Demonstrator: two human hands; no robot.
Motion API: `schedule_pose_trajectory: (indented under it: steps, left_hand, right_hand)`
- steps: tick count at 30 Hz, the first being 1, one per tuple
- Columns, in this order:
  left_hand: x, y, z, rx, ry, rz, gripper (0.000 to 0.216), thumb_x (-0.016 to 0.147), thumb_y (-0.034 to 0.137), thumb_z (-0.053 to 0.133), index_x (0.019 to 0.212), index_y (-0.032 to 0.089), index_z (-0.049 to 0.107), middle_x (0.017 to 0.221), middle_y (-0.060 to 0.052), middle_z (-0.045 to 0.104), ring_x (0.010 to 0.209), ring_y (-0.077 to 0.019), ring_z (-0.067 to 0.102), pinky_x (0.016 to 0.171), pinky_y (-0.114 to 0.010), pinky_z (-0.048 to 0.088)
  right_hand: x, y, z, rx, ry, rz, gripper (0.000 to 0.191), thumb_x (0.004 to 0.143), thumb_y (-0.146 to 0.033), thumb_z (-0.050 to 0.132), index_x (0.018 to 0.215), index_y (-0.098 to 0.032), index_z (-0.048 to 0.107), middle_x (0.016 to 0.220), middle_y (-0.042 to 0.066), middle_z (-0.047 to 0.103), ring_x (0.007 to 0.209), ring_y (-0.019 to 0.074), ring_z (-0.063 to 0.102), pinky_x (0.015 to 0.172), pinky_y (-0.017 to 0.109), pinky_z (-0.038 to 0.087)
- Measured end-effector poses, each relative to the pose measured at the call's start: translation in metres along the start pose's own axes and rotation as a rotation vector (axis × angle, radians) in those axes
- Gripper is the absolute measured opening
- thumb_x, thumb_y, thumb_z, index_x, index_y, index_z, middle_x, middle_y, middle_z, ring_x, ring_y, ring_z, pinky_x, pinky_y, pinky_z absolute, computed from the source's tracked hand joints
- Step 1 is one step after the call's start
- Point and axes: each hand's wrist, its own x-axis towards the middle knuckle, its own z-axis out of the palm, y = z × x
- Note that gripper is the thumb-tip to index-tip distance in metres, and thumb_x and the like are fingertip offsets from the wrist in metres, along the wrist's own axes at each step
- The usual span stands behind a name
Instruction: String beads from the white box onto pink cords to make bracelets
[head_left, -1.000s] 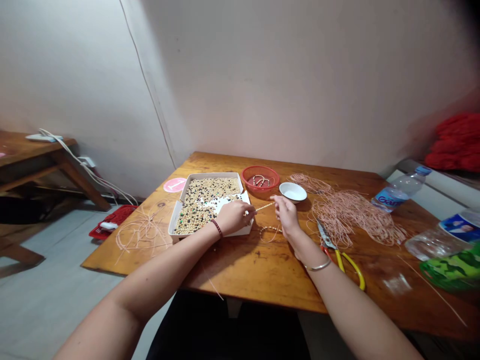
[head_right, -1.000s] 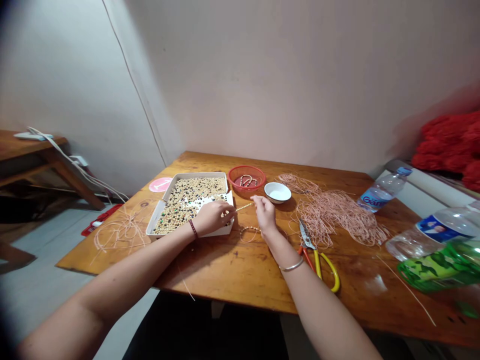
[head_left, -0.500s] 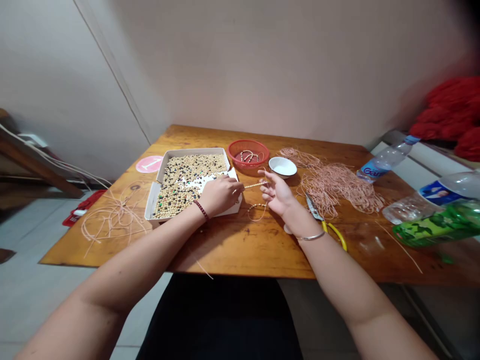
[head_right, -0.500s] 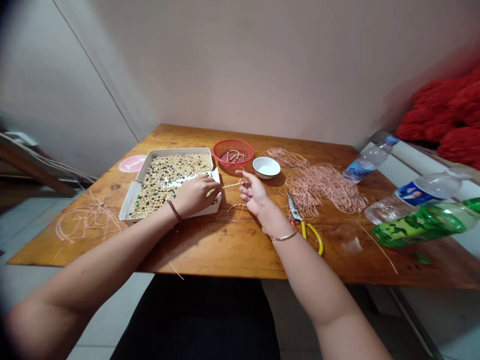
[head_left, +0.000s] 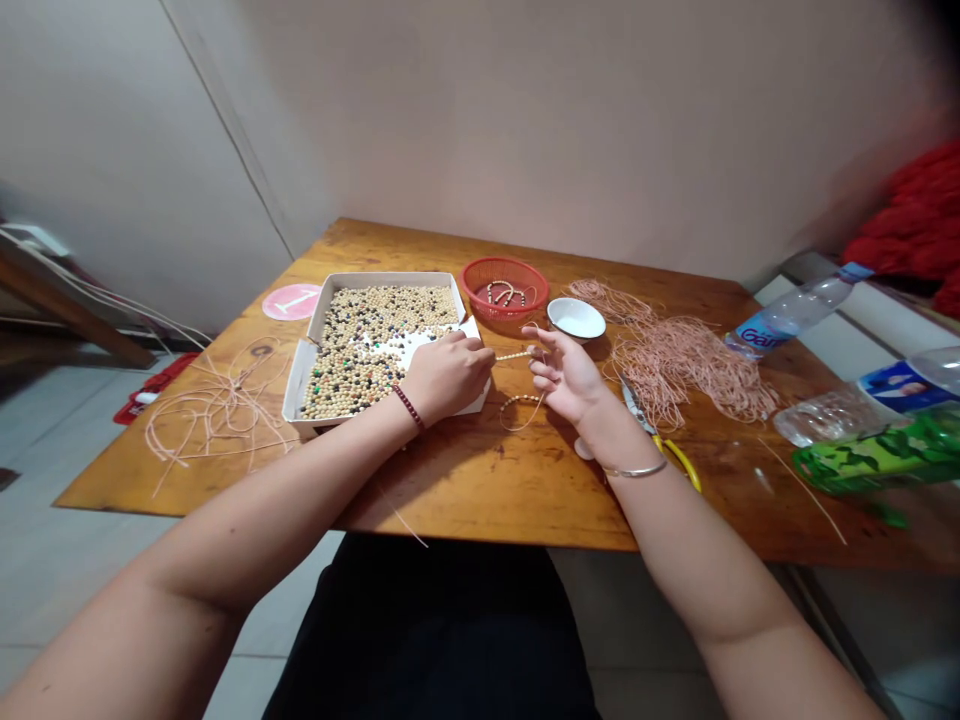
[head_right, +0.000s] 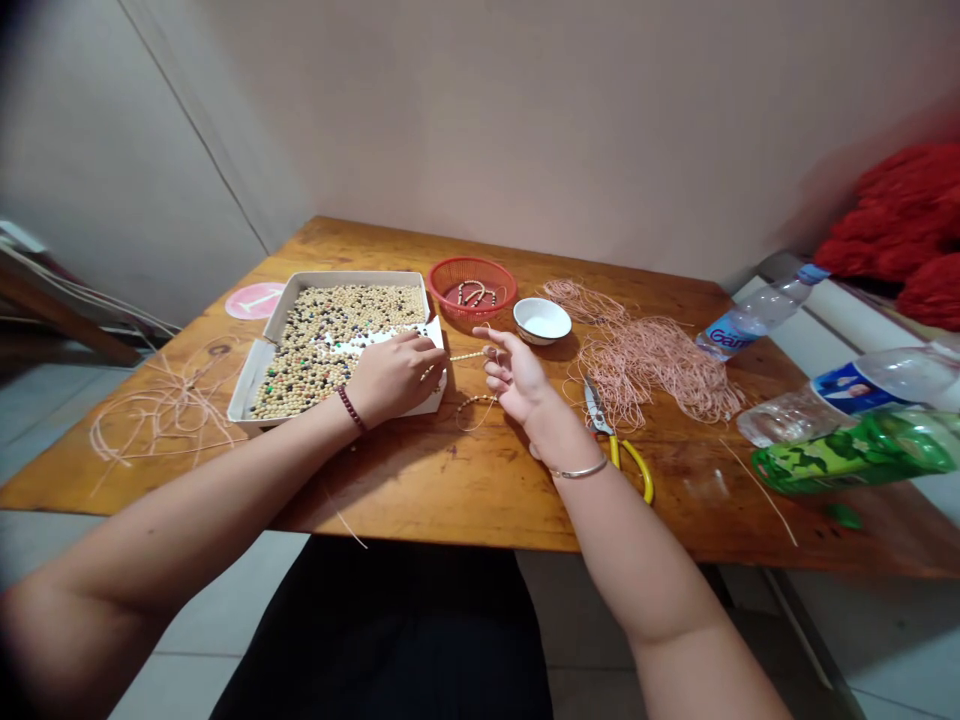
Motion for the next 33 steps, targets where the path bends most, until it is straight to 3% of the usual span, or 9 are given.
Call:
schedule_pose_trajectory:
  steps: [10, 20, 24, 29, 33]
  left_hand:
    - [0.000, -0.002, -0.003, 0.077, -0.003, 0.004, 0.022, 0.086, 0.022, 0.045, 0.076, 0.017, 0.064, 0.076, -0.007, 0.065, 0.078, -0.0205, 0.054, 0.056, -0.028, 0.034]
    - [0.000, -0.009, -0.001, 0.098, 0.010, -0.008, 0.023, 0.086, 0.020, 0.043, 0.074, 0.017, 0.064, 0.075, -0.008, 0.065, 0.075, -0.0202, 0.053, 0.056, -0.028, 0.033]
    - [0.001, -0.014, -0.001, 0.053, 0.029, -0.015, 0.026, 0.087, 0.021, 0.042, 0.075, 0.017, 0.065, 0.075, -0.008, 0.064, 0.075, -0.0199, 0.053, 0.060, -0.029, 0.036]
    - [0.005, -0.027, -0.001, -0.080, 0.041, -0.041, 0.023, 0.087, 0.025, 0.044, 0.082, 0.020, 0.066, 0.080, -0.005, 0.066, 0.078, -0.0187, 0.056, 0.063, -0.028, 0.037]
    - [0.007, -0.036, -0.002, -0.167, 0.004, -0.084, 0.021, 0.087, 0.027, 0.046, 0.084, 0.021, 0.066, 0.084, -0.004, 0.068, 0.078, -0.0182, 0.057, 0.064, -0.028, 0.038]
  right_hand:
    - [0.000, -0.004, -0.004, 0.051, 0.087, -0.033, 0.014, 0.073, -0.027, 0.059, 0.084, -0.020, 0.063, 0.060, -0.005, 0.045, 0.040, 0.0032, 0.021, 0.035, 0.020, 0.010]
    - [0.004, -0.007, -0.008, 0.127, 0.072, -0.143, 0.005, 0.077, -0.025, 0.050, 0.077, -0.021, 0.053, 0.074, -0.005, 0.060, 0.038, 0.0044, 0.013, 0.034, 0.022, 0.011]
    - [0.005, -0.008, -0.008, 0.096, 0.056, -0.185, 0.009, 0.080, -0.030, 0.052, 0.076, -0.022, 0.048, 0.060, -0.008, 0.047, 0.038, 0.0058, 0.013, 0.035, 0.021, 0.012]
    - [0.010, -0.005, -0.008, -0.041, 0.077, -0.270, 0.017, 0.079, -0.036, 0.055, 0.077, -0.022, 0.045, 0.055, -0.009, 0.030, 0.039, 0.0060, 0.013, 0.037, 0.020, 0.011]
    - [0.019, 0.004, -0.011, -0.398, 0.104, -0.403, 0.016, 0.078, -0.036, 0.054, 0.085, -0.022, 0.051, 0.060, -0.007, 0.042, 0.044, 0.0072, 0.030, 0.041, 0.021, 0.024]
